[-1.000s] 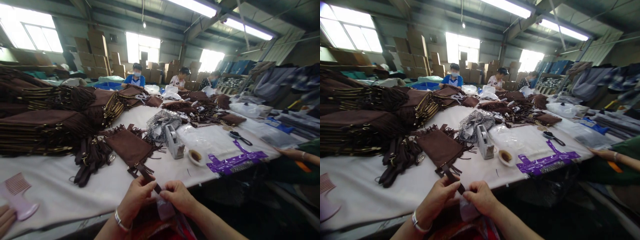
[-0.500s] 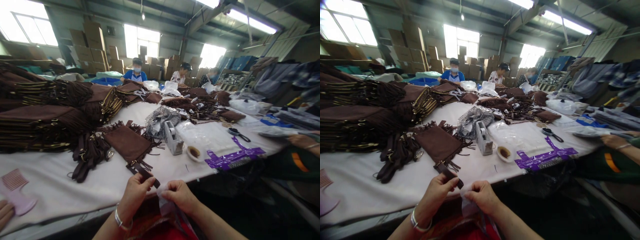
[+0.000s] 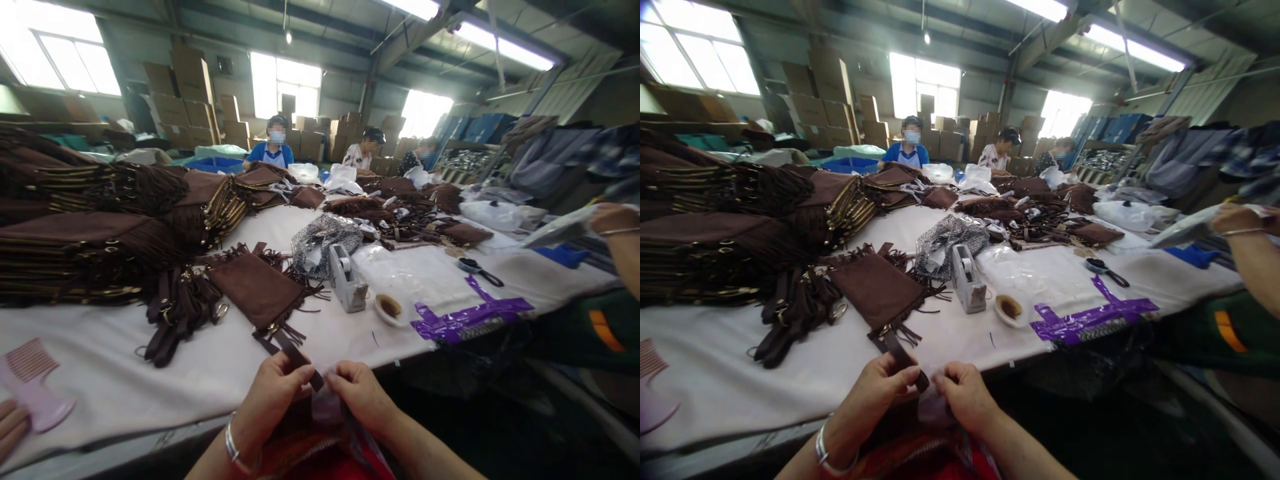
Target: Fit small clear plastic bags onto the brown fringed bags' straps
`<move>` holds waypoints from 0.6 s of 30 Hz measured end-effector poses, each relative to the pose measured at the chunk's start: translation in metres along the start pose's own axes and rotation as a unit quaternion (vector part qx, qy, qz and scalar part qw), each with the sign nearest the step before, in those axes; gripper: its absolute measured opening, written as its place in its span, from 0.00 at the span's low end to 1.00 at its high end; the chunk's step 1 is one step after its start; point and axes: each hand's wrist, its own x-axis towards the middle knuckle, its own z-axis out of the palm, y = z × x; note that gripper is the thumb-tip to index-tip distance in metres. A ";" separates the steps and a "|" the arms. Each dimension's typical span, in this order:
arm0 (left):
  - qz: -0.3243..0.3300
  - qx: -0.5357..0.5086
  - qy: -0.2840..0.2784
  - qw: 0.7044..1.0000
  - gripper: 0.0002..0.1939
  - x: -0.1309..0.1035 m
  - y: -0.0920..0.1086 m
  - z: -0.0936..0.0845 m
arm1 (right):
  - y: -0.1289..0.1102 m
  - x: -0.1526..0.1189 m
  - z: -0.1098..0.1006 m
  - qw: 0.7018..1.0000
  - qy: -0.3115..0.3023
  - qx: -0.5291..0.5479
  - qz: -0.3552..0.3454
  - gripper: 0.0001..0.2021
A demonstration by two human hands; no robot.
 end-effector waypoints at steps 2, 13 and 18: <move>0.007 0.022 0.014 1.000 0.12 -0.001 0.001 -0.003 | -0.001 -0.002 -0.001 1.000 -0.014 0.015 0.012 0.17; 0.065 0.082 0.076 0.992 0.16 0.002 0.006 -0.003 | -0.002 -0.003 0.000 0.999 0.036 -0.037 0.007 0.09; 0.073 0.087 0.076 0.991 0.16 0.002 0.003 0.001 | 0.000 -0.003 0.001 0.999 0.023 -0.033 0.016 0.10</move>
